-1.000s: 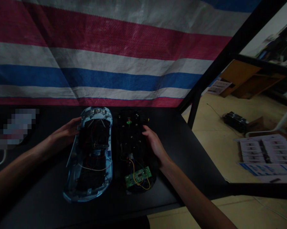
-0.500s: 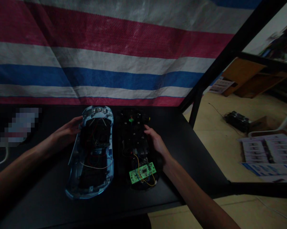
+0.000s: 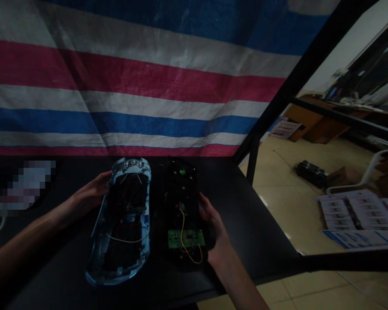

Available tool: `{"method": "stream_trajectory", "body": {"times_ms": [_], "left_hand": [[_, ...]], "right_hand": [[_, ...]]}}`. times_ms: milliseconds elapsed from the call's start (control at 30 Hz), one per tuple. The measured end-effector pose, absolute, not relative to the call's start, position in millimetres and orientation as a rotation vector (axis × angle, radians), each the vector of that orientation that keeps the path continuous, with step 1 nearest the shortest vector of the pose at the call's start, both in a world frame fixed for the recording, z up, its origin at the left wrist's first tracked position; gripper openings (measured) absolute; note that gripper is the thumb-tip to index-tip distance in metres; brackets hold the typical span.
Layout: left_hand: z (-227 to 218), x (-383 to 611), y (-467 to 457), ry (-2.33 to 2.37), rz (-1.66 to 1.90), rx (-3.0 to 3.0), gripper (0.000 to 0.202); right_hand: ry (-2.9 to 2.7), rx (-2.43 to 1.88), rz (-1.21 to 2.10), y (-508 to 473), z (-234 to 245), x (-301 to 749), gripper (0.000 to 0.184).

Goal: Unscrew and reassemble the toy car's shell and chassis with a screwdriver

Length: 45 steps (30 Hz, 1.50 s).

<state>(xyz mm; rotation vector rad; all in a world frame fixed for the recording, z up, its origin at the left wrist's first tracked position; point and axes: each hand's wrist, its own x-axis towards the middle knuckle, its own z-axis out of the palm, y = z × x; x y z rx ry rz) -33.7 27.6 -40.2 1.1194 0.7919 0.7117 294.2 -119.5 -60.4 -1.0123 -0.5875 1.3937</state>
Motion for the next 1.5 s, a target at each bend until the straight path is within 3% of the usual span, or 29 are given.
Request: {"method": "stream_trajectory", "body": {"times_ms": [67, 200, 267, 400, 733, 933, 1167, 1500], "left_hand": [[-40, -34, 27, 0.798, 0.714, 1.128, 0.054], [-39, -35, 26, 0.796, 0.727, 1.118, 0.053], [-39, -36, 26, 0.796, 0.72, 1.102, 0.052], [-39, -36, 27, 0.771, 0.704, 1.098, 0.051], [-26, -36, 18, 0.821, 0.66, 1.111, 0.059], [-30, -40, 19, 0.806, 0.673, 1.168, 0.06], [-36, -42, 23, 0.819, 0.686, 1.184, 0.063], [-41, -44, 23, 0.74, 0.726, 1.166, 0.068]], "right_hand": [[-0.476, -1.001, 1.431, -125, -59, 289, 0.025], [-0.476, -0.823, 1.694, -132, -47, 279, 0.052], [-0.469, -0.731, 1.754, -134, -41, 277, 0.056], [-0.422, -0.728, 1.67, -133, -36, 281, 0.047], [-0.476, -0.892, 1.492, -126, -20, 282, 0.066], [-0.839, -1.123, 1.181, -99, 9, 273, 0.066], [-1.833, -1.782, 0.758, -70, 79, 212, 0.096], [-2.184, -2.043, 0.303, -54, 68, 145, 0.078]]}}
